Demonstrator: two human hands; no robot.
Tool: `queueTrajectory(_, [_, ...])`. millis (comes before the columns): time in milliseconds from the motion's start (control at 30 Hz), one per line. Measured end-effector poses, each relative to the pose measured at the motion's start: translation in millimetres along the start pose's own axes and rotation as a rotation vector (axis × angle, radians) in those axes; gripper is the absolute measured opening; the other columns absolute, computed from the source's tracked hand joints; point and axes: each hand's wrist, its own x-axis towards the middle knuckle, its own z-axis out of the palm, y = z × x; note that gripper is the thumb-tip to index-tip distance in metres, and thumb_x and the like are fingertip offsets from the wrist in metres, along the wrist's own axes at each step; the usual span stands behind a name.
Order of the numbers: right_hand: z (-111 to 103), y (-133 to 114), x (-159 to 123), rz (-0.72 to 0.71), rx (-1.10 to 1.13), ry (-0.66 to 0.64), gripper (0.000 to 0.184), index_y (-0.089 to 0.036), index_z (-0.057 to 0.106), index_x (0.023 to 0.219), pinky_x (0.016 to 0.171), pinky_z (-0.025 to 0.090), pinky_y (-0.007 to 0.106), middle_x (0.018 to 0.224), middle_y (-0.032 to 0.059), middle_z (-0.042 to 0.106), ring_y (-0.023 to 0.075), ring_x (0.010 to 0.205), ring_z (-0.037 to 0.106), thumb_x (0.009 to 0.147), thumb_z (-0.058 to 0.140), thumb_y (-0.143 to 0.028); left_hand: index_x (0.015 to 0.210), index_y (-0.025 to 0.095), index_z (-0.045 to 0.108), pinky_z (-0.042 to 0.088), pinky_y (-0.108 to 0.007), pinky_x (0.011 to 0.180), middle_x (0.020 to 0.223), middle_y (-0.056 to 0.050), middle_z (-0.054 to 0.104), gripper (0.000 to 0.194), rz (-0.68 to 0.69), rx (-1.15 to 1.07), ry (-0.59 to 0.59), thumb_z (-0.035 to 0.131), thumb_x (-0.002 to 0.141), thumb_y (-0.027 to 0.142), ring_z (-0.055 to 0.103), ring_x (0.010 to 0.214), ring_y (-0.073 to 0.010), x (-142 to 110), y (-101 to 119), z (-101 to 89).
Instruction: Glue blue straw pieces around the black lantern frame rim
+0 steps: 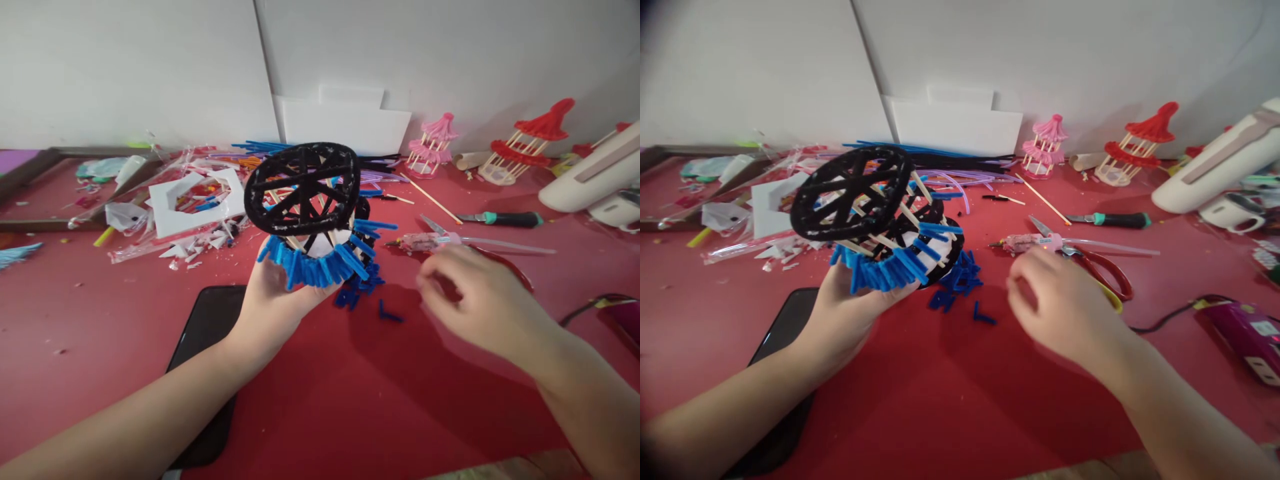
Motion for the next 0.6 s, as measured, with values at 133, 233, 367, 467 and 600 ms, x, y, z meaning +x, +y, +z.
queueTrajectory(133, [5.1, -17.6, -2.2, -0.157, 0.203, -0.363, 0.007, -0.023, 0.062, 0.092, 0.071, 0.048, 0.032, 0.094, 0.0031, 0.069, 0.0183, 0.082, 0.067, 0.096, 0.056, -0.022, 0.11, 0.029, 0.07, 0.063, -0.039, 0.103, 0.114, 0.001, 0.082, 0.051, -0.006, 0.007, 0.002, 0.096, 0.068, 0.018, 0.077, 0.113, -0.0265, 0.4, -2.5, -4.3])
queueTrajectory(233, [6.6, -18.1, 0.7, -0.223, 0.344, -0.443, 0.018, -0.023, 0.062, 0.091, 0.075, 0.051, 0.029, 0.094, 0.0008, 0.069, 0.0145, 0.084, 0.068, 0.101, 0.051, -0.013, 0.106, 0.03, 0.071, 0.063, -0.041, 0.102, 0.11, 0.001, 0.082, 0.047, 0.002, 0.017, -0.018, 0.096, 0.068, 0.019, 0.078, 0.11, -0.0271, 1.0, -0.6, -3.1])
queueTrajectory(367, [0.3, -25.0, 4.7, -0.317, 0.561, -0.131, 0.014, -0.023, 0.059, 0.092, 0.072, 0.056, 0.024, 0.09, -0.0004, 0.068, 0.0118, 0.08, 0.067, 0.102, 0.055, -0.014, 0.097, 0.027, 0.072, 0.065, -0.042, 0.097, 0.105, -0.001, 0.081, 0.04, -0.014, 0.038, 0.002, 0.097, 0.067, 0.024, 0.078, 0.105, -0.0277, 0.1, 7.4, 4.7])
queueTrajectory(467, [-6.0, -37.3, 2.5, -0.294, 0.574, 0.173, 0.013, -0.023, 0.063, 0.095, 0.069, 0.059, 0.023, 0.091, 0.001, 0.072, 0.0123, 0.079, 0.07, 0.097, 0.06, -0.011, 0.091, 0.025, 0.072, 0.065, -0.043, 0.097, 0.089, -0.001, 0.079, 0.034, -0.03, 0.075, -0.012, 0.096, 0.068, 0.029, 0.077, 0.106, -0.0292, -1.5, 12.9, 9.6])
queueTrajectory(600, [-9.0, -50.8, -3.2, -0.154, 0.499, 0.371, 0.014, -0.025, 0.064, 0.096, 0.058, 0.057, 0.022, 0.089, -0.0004, 0.075, 0.0117, 0.071, 0.07, 0.095, 0.064, -0.011, 0.079, 0.023, 0.068, 0.066, -0.043, 0.091, 0.088, -0.004, 0.077, 0.031, -0.028, 0.157, -0.064, 0.095, 0.065, 0.027, 0.075, 0.107, -0.032, -3.0, 13.3, 10.0])
